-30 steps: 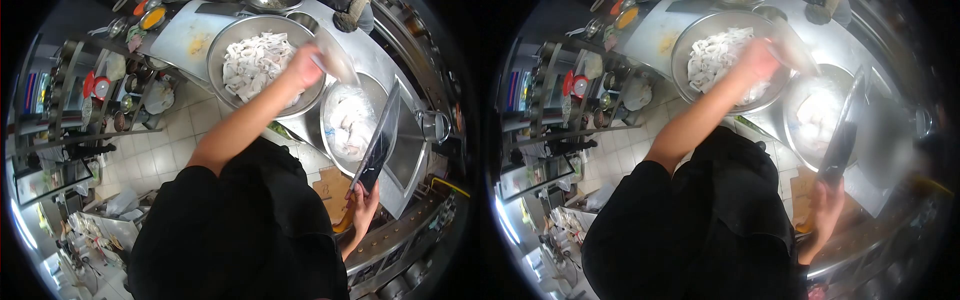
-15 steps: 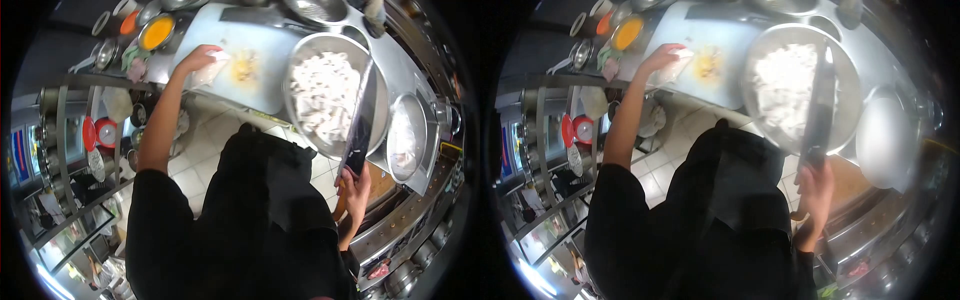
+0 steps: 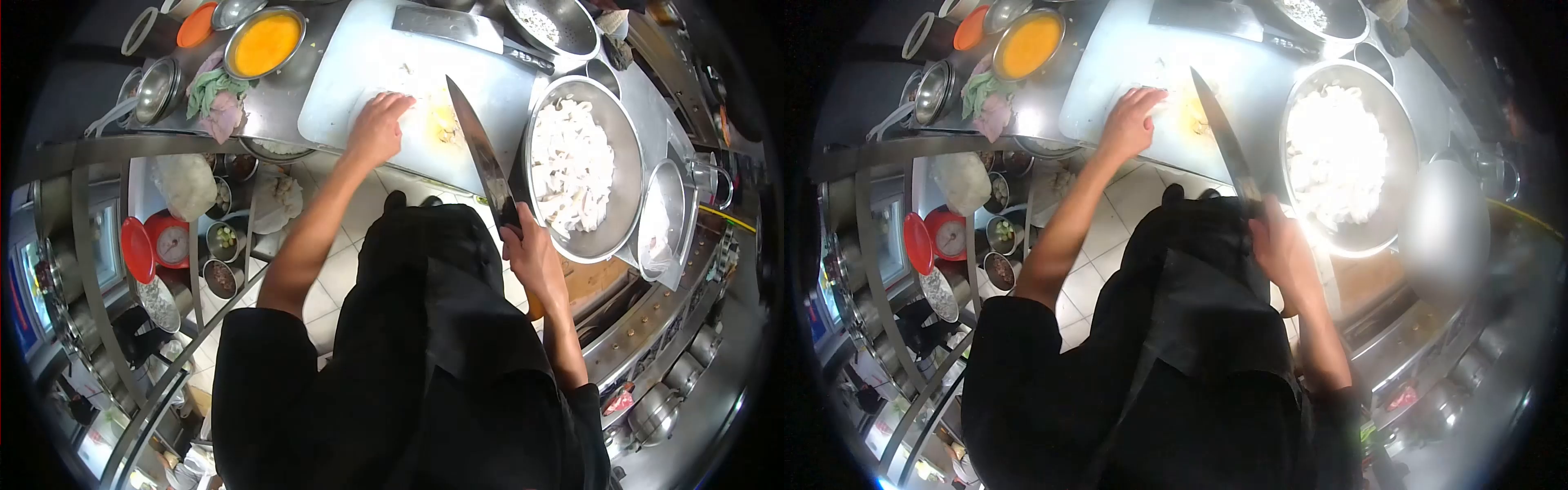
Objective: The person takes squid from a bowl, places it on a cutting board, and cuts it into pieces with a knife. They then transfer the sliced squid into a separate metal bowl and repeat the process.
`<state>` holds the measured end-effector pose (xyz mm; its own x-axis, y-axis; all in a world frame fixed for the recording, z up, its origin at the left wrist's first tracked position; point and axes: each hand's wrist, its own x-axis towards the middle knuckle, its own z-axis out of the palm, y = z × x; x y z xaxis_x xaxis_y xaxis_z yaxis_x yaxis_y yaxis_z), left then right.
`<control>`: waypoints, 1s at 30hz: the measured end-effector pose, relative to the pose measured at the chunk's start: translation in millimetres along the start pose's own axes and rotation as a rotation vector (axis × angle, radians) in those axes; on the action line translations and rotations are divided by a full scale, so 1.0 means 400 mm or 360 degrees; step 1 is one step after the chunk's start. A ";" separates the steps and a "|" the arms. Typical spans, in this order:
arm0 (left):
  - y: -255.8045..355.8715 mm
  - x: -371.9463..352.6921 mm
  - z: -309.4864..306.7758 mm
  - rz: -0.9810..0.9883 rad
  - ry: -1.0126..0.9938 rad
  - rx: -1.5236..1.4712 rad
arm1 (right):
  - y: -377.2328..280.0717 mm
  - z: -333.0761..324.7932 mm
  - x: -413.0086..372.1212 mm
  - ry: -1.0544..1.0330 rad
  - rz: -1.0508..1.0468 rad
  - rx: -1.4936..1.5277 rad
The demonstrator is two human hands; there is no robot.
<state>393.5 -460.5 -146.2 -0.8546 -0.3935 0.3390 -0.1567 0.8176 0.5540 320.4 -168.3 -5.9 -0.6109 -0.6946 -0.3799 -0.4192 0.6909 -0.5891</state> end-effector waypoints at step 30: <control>-0.054 0.093 -0.153 0.0013 -0.0217 0.0245 | 0.090 0.023 -0.032 0.0184 -0.0096 0.0282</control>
<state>395.4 -518.7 -99.1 -0.9135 -0.3347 0.2311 -0.2145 0.8792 0.4255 319.4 -136.1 -29.0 -0.6656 -0.6990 -0.2614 -0.3393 0.5954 -0.7283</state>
